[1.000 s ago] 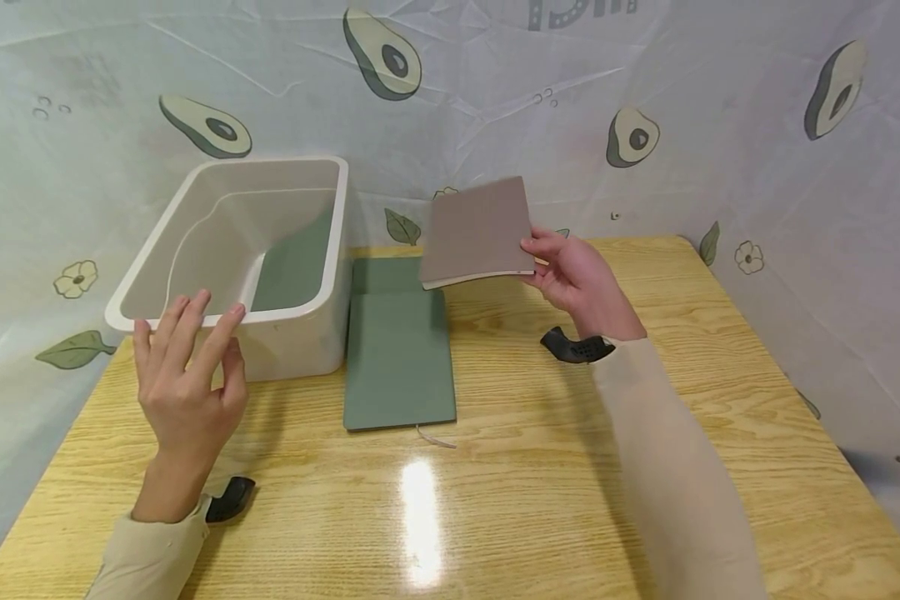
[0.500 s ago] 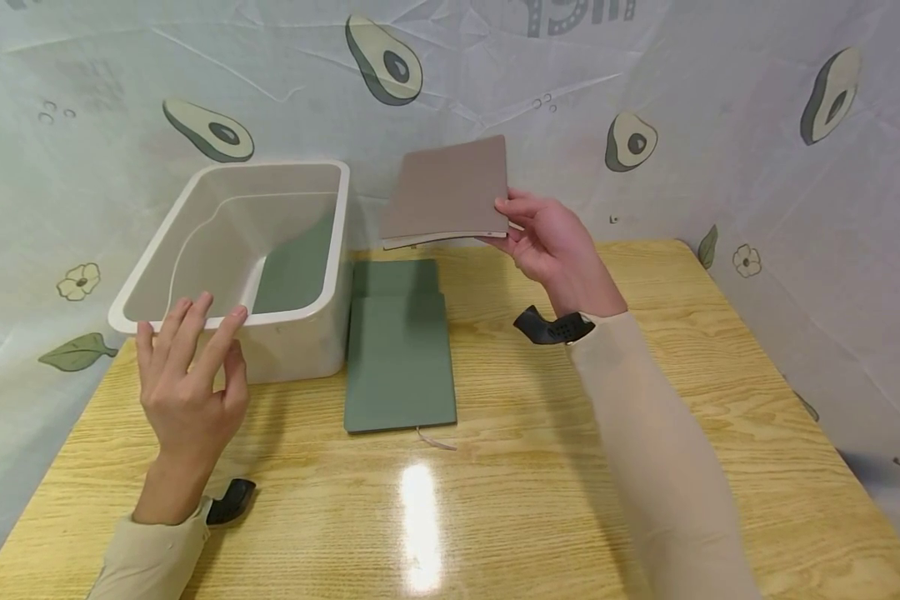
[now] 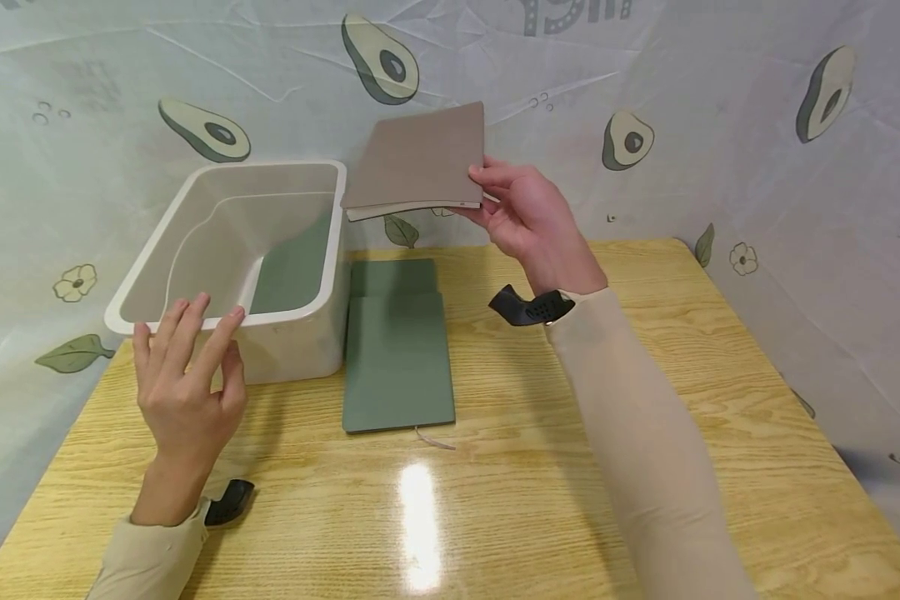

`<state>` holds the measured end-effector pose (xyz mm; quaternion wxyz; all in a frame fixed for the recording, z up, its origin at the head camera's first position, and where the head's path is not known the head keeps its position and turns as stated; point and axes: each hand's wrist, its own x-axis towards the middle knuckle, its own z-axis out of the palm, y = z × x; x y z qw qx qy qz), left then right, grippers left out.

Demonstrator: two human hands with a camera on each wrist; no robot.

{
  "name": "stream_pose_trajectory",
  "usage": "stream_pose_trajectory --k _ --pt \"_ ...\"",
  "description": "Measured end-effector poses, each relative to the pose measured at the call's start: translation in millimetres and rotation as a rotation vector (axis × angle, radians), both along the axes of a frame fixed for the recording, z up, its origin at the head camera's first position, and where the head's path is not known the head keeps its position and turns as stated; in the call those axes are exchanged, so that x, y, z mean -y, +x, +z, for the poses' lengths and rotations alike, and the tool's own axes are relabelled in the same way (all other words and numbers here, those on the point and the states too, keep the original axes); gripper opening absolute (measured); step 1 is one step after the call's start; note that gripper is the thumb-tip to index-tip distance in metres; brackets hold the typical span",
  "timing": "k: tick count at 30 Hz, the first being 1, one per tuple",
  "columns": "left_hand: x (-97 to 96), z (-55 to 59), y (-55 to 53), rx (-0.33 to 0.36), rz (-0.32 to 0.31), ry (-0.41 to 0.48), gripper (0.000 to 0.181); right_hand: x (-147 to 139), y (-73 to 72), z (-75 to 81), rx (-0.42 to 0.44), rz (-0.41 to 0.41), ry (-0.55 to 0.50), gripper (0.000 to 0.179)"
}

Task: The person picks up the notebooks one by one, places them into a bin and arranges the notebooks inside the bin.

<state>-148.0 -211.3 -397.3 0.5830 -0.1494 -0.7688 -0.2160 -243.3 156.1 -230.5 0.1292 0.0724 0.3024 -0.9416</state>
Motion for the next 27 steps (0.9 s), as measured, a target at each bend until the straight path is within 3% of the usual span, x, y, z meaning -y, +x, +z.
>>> stream_pose_trajectory --k 8,15,27 --pt "-0.4 0.8 0.0 0.008 0.002 -0.001 0.033 15 -0.2 0.6 -0.019 -0.021 0.023 0.046" --pt "-1.1 1.7 2.1 -0.028 0.007 0.013 0.032 35 -0.6 -6.8 -0.070 0.038 0.069 0.043" --pt "-0.8 1.0 0.4 -0.007 -0.003 0.007 0.032 84 -3.5 -20.4 -0.083 0.077 0.193 0.046"
